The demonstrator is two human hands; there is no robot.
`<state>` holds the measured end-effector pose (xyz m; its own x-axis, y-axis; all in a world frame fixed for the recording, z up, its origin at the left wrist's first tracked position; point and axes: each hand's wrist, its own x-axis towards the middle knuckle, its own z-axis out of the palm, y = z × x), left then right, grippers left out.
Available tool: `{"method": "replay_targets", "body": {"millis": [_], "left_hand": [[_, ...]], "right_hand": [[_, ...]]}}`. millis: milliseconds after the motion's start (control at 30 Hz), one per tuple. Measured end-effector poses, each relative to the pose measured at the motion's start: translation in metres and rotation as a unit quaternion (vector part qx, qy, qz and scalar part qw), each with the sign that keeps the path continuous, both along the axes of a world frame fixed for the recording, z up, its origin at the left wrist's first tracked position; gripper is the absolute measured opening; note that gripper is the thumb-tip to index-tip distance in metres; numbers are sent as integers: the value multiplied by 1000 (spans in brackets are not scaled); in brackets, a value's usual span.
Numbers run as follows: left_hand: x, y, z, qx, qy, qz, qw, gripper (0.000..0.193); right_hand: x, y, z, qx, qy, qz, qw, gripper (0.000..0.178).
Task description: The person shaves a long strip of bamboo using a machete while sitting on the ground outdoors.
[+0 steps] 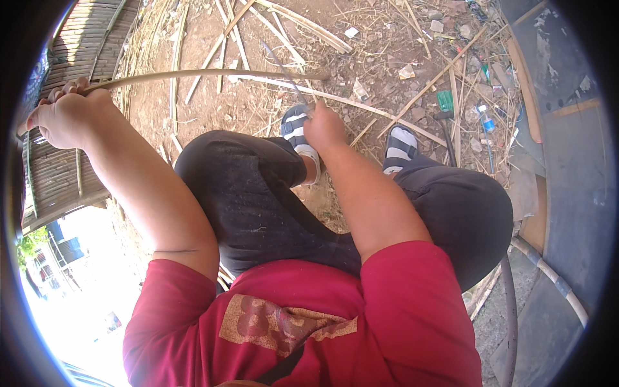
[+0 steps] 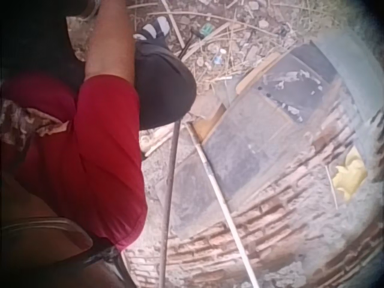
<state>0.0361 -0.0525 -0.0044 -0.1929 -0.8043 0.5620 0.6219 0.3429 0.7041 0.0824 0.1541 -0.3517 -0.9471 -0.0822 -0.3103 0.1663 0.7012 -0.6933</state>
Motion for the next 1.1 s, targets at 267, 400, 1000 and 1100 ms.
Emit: {"method": "replay_targets", "body": {"millis": [267,400,1000,1100], "left_hand": [[3,-11,-6,-15,12,-10,1000,48],[1,-15,-6,20,7,17,1000,47],[4,-10,-6,17,1,28,999,49],[3,-13,-6,6,5,18,1000,50]], "right_hand": [[-11,-3,19,0,-3,32,999,43],[-2,-1,-4,3,-2,27,1000,46],[-6,5,-25,21,-33,7,999,42],[1,6,-14,19,-16,34,999,43]]}}
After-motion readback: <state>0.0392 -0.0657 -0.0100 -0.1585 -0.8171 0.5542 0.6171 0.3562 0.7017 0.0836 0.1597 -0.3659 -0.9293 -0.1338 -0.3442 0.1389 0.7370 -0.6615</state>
